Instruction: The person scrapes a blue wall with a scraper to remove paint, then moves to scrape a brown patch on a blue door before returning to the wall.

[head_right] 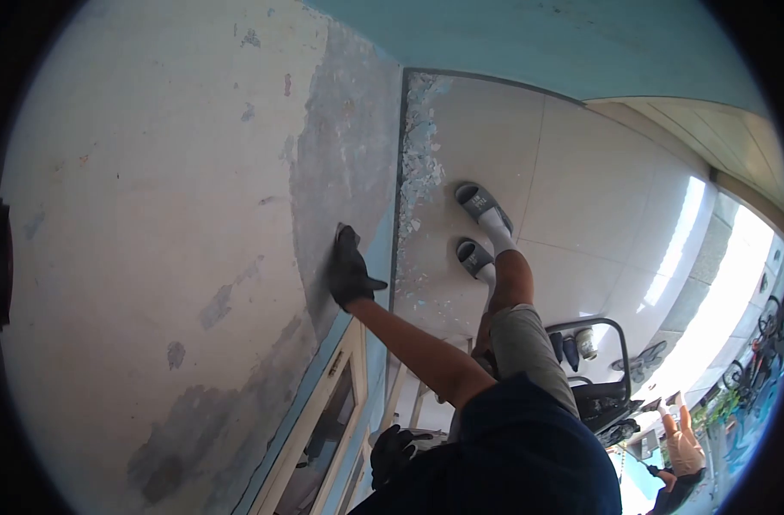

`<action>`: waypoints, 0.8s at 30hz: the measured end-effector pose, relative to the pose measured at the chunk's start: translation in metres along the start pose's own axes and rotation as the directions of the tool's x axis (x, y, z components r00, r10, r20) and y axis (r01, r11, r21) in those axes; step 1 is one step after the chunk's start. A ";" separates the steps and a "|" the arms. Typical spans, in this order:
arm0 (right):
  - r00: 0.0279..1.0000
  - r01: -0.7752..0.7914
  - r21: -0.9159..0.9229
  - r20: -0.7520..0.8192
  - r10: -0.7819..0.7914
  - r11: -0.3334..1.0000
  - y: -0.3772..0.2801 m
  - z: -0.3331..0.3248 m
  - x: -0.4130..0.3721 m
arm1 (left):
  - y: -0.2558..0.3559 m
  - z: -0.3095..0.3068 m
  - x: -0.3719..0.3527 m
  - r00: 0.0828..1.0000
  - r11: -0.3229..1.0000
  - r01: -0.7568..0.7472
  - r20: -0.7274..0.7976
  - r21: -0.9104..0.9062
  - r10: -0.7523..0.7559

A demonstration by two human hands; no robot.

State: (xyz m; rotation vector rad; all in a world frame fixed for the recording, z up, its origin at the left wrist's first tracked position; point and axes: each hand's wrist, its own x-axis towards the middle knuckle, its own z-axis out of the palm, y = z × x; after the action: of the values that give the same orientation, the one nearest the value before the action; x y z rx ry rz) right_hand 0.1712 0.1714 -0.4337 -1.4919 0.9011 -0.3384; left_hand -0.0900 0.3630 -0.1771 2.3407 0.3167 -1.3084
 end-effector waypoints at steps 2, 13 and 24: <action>0.992 0.125 0.144 -0.044 -0.120 0.982 -0.005 0.005 -0.031 | 0.005 -0.009 0.002 0.999 0.999 0.040 -0.028 -0.020 -0.040; 0.982 -0.172 0.081 0.094 0.164 0.982 0.001 0.015 -0.081 | 0.024 0.009 -0.013 0.921 0.874 0.390 0.094 -0.290 -0.379; 0.997 -0.021 -0.008 0.072 0.021 1.000 0.016 -0.026 -0.014 | 0.007 0.015 0.011 0.856 0.736 0.449 0.007 -0.506 -0.517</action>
State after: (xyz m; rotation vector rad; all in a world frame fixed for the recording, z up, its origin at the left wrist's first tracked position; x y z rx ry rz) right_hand 0.1397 0.1645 -0.4402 -1.4908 0.8604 -0.2645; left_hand -0.0927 0.3490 -0.1915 1.9566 1.2306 -1.0972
